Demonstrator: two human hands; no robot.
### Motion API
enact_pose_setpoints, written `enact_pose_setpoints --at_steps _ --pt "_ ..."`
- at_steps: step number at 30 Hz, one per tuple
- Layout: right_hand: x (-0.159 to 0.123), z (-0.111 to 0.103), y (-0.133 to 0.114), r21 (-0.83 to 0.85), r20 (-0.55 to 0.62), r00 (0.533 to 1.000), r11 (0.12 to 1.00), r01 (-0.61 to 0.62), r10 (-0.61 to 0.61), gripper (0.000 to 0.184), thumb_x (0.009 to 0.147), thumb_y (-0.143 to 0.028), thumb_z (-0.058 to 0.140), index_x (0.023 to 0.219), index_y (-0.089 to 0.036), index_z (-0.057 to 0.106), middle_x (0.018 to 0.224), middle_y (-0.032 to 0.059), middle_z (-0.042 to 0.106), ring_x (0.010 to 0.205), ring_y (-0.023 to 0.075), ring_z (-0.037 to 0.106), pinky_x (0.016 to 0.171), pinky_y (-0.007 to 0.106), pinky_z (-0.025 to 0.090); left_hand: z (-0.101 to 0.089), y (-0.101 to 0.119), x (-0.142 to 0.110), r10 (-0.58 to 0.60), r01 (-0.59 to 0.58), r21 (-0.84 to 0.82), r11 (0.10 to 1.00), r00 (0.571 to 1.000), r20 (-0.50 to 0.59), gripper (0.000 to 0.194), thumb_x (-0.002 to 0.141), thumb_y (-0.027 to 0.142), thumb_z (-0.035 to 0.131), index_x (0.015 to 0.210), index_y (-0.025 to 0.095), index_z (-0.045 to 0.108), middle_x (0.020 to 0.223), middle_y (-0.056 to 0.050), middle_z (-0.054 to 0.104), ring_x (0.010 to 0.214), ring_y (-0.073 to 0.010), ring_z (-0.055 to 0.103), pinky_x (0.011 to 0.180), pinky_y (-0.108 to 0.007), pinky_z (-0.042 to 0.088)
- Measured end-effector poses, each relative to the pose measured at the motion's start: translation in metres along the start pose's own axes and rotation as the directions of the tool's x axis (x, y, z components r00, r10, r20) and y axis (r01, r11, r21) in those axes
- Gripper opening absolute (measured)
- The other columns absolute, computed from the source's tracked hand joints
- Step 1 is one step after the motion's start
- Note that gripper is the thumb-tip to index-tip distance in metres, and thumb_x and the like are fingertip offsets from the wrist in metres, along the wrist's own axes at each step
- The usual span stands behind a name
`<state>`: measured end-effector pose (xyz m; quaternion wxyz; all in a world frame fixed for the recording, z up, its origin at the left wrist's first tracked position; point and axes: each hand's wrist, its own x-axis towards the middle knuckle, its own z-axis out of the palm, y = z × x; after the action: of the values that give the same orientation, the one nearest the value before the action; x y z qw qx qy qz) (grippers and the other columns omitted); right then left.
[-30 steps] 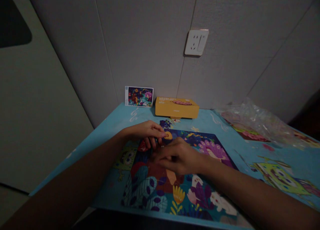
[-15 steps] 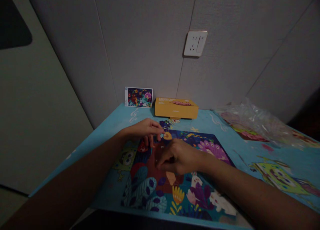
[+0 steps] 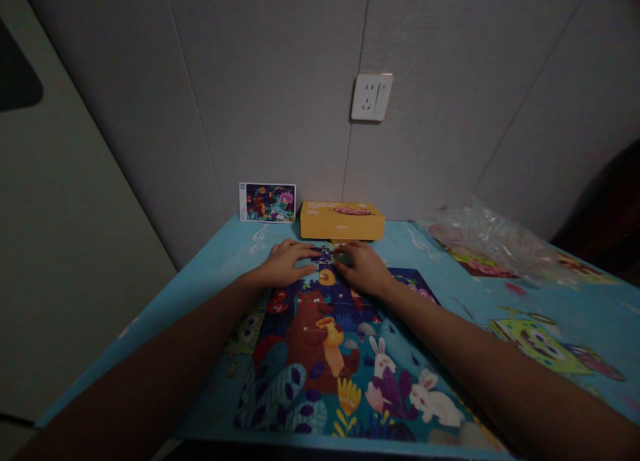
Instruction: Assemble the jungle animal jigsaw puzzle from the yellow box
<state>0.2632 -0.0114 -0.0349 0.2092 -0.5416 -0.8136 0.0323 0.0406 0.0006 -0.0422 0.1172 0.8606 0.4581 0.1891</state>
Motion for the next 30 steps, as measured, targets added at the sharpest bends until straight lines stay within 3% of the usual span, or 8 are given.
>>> enact_pose_setpoints --at_steps 6,12,16,20,22,30 --pt "0.003 0.010 -0.006 0.126 0.017 0.993 0.985 0.118 -0.121 0.040 0.085 -0.023 0.059 0.123 -0.012 0.061 0.120 0.0130 0.066 0.111 0.0260 0.055 0.099 0.038 0.039 0.002 -0.006 0.007 0.027 -0.041 -0.125 0.991 0.994 -0.108 0.031 0.078 0.031 0.070 0.109 0.027 0.072 0.117 -0.002 0.069 0.113 -0.0264 0.055 0.104 -0.041 0.034" --pt "0.005 0.015 0.002 0.259 -0.017 0.995 0.961 0.101 -0.100 0.048 0.079 -0.018 0.064 0.125 -0.011 0.056 0.123 0.0134 0.063 0.113 0.0248 0.055 0.101 0.039 0.040 0.004 -0.001 0.007 -0.005 -0.026 -0.172 0.985 0.985 -0.173 0.041 0.071 0.026 0.076 0.112 0.022 0.070 0.113 -0.006 0.070 0.111 -0.0285 0.057 0.102 -0.043 0.038" --pt "0.003 0.014 0.000 0.221 0.003 0.997 0.972 0.079 -0.082 0.059 0.080 -0.022 0.062 0.136 -0.010 0.047 0.132 0.0163 0.056 0.120 0.0277 0.049 0.104 0.042 0.036 0.001 -0.003 0.007 0.013 -0.065 -0.217 0.974 0.972 -0.233 0.049 0.068 0.021 0.076 0.116 0.019 0.067 0.114 -0.008 0.066 0.106 -0.0254 0.060 0.099 -0.040 0.044" --pt "0.001 0.011 -0.004 0.172 0.099 0.994 0.984 0.038 -0.056 0.063 0.085 -0.026 0.057 0.143 -0.010 0.038 0.132 0.0182 0.055 0.123 0.0312 0.046 0.102 0.047 0.034 0.000 -0.012 0.009 -0.114 0.016 -0.315 0.949 0.948 -0.298 0.054 0.069 0.016 0.070 0.122 0.013 0.061 0.114 -0.010 0.061 0.086 -0.0184 0.064 0.087 -0.036 0.052" --pt "0.001 0.010 -0.004 0.183 0.112 0.991 0.982 0.046 -0.067 0.063 0.085 -0.025 0.056 0.143 -0.011 0.037 0.133 0.0174 0.055 0.125 0.0310 0.044 0.103 0.047 0.033 0.002 -0.014 0.010 -0.150 0.034 -0.365 0.931 0.944 -0.293 0.054 0.068 0.016 0.070 0.121 0.013 0.061 0.115 -0.010 0.058 0.084 -0.0169 0.065 0.084 -0.035 0.054" --pt "0.006 0.013 0.002 0.374 0.091 0.996 0.927 -0.011 -0.025 0.072 0.076 -0.017 0.064 0.143 -0.017 0.037 0.130 0.0139 0.058 0.122 0.0279 0.049 0.105 0.049 0.032 0.005 -0.006 0.008 -0.108 0.000 -0.445 0.896 0.970 -0.218 0.049 0.067 0.017 0.070 0.116 0.017 0.063 0.110 -0.007 0.056 0.094 -0.0194 0.063 0.092 -0.038 0.052"
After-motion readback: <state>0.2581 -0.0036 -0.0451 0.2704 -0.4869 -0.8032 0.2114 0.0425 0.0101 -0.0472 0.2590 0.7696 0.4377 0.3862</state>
